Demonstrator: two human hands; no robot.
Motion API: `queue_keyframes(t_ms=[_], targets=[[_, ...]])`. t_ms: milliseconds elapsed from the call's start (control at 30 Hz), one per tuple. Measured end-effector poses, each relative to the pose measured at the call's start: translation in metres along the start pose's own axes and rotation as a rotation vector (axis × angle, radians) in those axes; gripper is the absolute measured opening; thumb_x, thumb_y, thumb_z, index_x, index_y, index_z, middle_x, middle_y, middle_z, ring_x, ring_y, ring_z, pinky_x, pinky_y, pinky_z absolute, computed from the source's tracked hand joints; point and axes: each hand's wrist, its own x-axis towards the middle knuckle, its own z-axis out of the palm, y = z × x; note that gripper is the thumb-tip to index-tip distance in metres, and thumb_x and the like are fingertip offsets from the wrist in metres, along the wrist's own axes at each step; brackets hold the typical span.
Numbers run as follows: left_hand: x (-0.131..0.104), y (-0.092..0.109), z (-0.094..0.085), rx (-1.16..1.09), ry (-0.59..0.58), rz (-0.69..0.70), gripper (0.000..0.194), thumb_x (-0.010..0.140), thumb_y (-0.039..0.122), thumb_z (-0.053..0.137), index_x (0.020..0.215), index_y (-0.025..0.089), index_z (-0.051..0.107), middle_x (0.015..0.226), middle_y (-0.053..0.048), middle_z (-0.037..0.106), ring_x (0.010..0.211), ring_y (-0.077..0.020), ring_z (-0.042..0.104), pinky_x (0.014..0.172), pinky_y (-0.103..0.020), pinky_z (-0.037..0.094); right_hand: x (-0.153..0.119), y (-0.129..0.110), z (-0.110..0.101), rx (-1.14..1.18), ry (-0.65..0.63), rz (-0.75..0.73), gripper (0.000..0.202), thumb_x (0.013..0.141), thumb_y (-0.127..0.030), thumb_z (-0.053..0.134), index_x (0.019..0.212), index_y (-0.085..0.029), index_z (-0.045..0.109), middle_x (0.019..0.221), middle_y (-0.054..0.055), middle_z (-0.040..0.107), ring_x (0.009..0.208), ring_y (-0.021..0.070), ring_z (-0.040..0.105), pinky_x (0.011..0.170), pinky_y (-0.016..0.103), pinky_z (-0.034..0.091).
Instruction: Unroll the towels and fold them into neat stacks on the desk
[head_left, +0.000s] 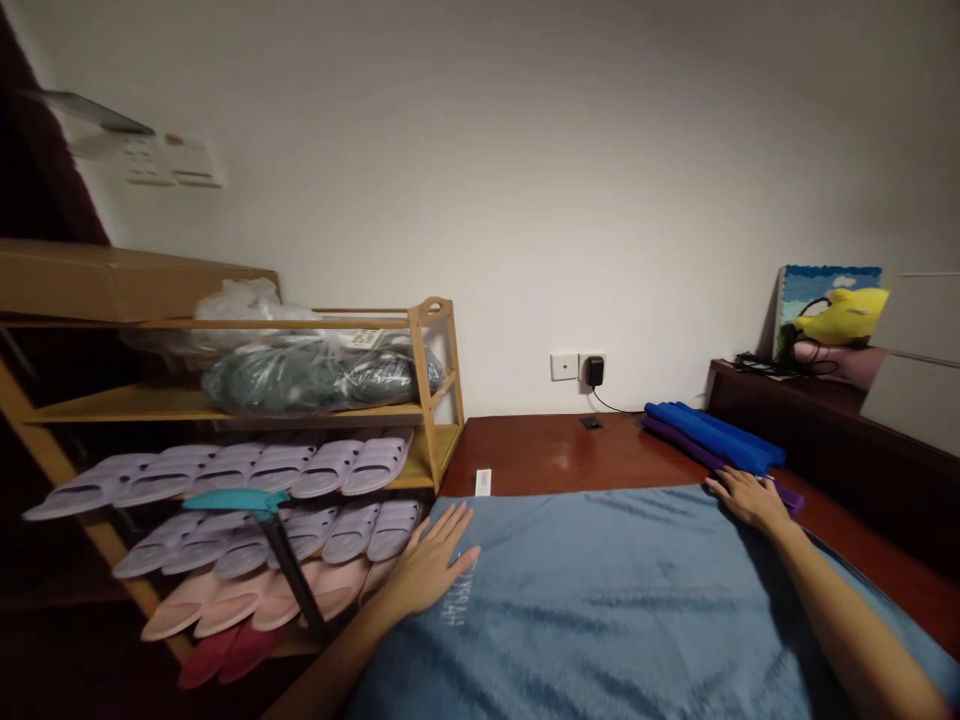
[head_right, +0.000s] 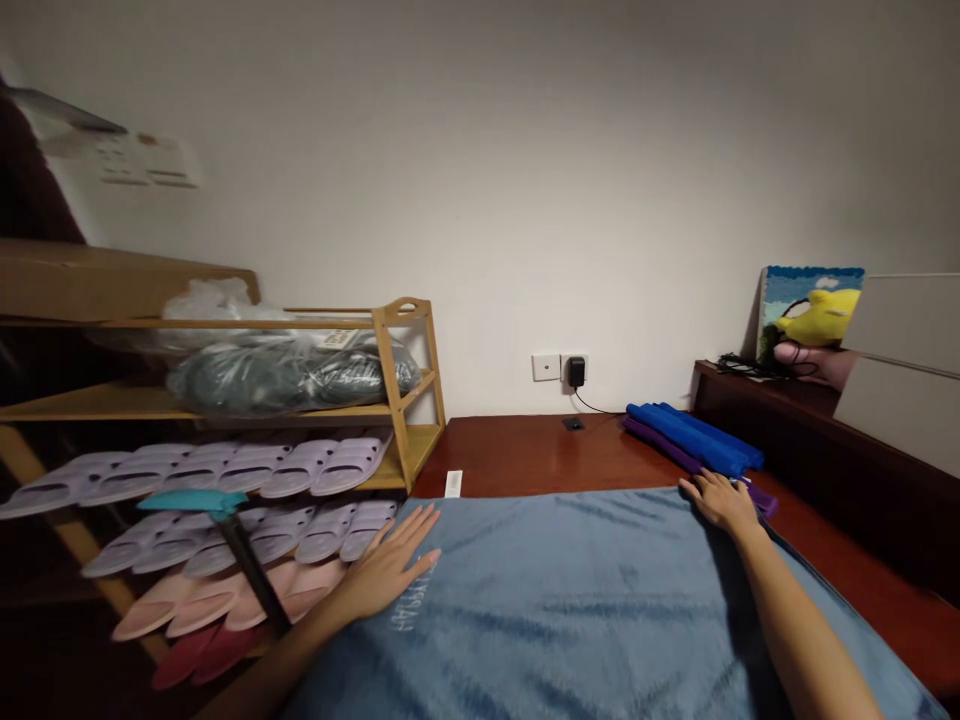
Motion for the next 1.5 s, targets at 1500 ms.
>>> queue_keyframes(t_ms=[1500], targets=[[0.010, -0.006, 0.004, -0.071, -0.034, -0.011, 0.071, 0.090, 0.064, 0.025, 0.148, 0.023, 0.023, 0.154, -0.005, 0.018, 0.142, -0.0236, 0.012, 0.112, -0.047, 0.012, -0.009, 0.015, 0.030, 0.042, -0.055, 0.101, 0.078, 0.085, -0.066, 0.014, 0.142, -0.017, 0.035, 0.152, 0.013, 0.025, 0.141, 0.0255, 0.019, 0.109, 0.054, 0.020]])
